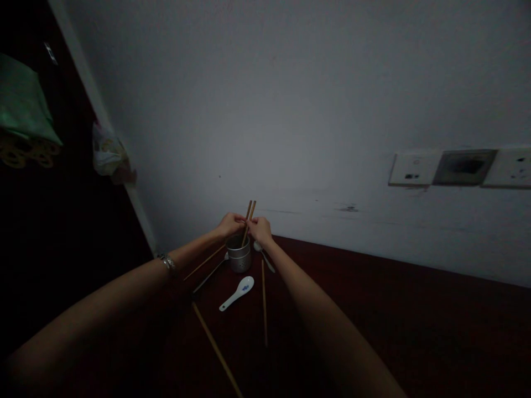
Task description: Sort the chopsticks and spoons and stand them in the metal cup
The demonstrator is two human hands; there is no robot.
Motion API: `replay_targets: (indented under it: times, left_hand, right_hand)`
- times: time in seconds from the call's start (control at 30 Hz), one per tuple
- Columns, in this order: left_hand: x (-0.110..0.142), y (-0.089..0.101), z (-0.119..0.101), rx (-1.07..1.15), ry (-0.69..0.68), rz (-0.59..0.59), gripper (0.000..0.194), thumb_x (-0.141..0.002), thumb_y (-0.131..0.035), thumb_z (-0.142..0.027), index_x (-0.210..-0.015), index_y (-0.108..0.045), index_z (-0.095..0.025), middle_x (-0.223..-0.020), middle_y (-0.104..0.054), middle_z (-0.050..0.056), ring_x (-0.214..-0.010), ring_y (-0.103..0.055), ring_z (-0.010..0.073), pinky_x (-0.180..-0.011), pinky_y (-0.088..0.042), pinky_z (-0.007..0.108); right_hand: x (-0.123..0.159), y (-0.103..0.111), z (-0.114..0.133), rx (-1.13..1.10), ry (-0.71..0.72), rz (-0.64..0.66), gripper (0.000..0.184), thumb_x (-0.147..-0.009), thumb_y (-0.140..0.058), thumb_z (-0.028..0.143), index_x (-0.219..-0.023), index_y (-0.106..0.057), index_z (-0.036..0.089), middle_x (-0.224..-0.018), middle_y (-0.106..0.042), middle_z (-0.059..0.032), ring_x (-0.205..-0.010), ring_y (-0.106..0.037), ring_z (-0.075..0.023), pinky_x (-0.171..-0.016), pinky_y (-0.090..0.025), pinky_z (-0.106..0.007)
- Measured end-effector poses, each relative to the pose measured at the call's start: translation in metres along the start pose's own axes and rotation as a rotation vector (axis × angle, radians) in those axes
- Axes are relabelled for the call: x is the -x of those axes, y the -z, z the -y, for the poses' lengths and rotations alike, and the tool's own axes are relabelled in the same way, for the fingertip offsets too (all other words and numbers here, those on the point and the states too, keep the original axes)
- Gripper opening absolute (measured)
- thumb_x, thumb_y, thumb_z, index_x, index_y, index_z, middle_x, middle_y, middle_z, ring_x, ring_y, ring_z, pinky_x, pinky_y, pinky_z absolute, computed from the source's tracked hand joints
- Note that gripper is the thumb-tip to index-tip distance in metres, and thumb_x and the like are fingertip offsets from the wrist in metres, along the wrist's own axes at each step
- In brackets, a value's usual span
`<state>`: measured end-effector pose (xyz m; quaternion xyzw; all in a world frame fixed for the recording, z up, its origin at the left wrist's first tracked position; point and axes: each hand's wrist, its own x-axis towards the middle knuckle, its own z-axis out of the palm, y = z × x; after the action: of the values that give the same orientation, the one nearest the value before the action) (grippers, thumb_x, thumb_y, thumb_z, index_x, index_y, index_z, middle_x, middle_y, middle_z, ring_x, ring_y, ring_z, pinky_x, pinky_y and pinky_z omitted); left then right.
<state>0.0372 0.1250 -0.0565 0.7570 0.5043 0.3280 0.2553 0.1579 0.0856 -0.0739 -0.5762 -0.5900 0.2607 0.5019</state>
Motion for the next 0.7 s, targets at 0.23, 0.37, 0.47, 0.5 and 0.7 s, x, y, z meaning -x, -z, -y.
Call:
replay_targets:
  times: [0.23, 0.37, 0.47, 0.5, 0.7]
  left_hand:
    - [-0.005, 0.018, -0.026, 0.332, -0.039, -0.107, 0.029, -0.066, -0.06, -0.013, -0.095, -0.063, -0.01, -0.077, -0.068, 0.007, -0.066, -0.06, 0.0109, -0.063, -0.045, 0.021]
    - [-0.016, 0.034, -0.042, 0.531, -0.046, -0.215, 0.036, -0.067, -0.058, -0.017, -0.102, -0.06, -0.009, -0.088, -0.066, 0.01, -0.067, -0.06, 0.0097, -0.064, -0.045, 0.023]
    - [-0.032, 0.052, -0.043, 0.561, -0.061, -0.337, 0.04, -0.071, -0.053, -0.015, -0.11, -0.056, -0.009, -0.093, -0.065, 0.011, -0.068, -0.059, 0.0084, -0.065, -0.046, 0.022]
    - [-0.038, 0.059, -0.039, 0.517, -0.059, -0.375, 0.04, -0.071, -0.053, -0.014, -0.111, -0.056, -0.009, -0.094, -0.065, 0.011, -0.068, -0.059, 0.0084, -0.065, -0.045, 0.022]
    - [-0.058, 0.083, 0.022, -0.2, 0.011, -0.405, 0.036, -0.073, -0.052, -0.013, -0.107, -0.062, -0.012, -0.095, -0.066, 0.009, -0.083, -0.06, 0.0153, -0.072, -0.043, 0.022]
  right_hand:
    - [-0.015, 0.019, 0.015, -0.142, -0.009, -0.101, 0.019, -0.082, -0.049, 0.021, -0.077, -0.063, 0.008, -0.078, -0.069, -0.0093, -0.059, -0.065, -0.0118, -0.045, -0.044, -0.013]
    - [-0.028, 0.043, 0.026, -0.228, -0.031, -0.169, 0.02, -0.083, -0.046, 0.022, -0.08, -0.061, 0.008, -0.081, -0.068, -0.0103, -0.06, -0.065, -0.0107, -0.047, -0.046, -0.013]
    - [-0.037, 0.071, 0.026, -0.315, -0.032, -0.255, 0.021, -0.083, -0.046, 0.023, -0.082, -0.06, 0.008, -0.078, -0.067, -0.0095, -0.059, -0.064, -0.009, -0.048, -0.047, -0.013]
    - [-0.039, 0.08, 0.022, -0.298, -0.024, -0.281, 0.022, -0.084, -0.046, 0.024, -0.084, -0.06, 0.008, -0.079, -0.067, -0.0098, -0.058, -0.063, -0.0085, -0.048, -0.047, -0.013]
    - [-0.029, 0.116, -0.034, 0.349, -0.058, -0.057, 0.029, -0.084, -0.045, 0.029, -0.086, -0.064, 0.007, -0.074, -0.066, -0.0094, -0.053, -0.058, -0.0092, -0.048, -0.045, -0.018]
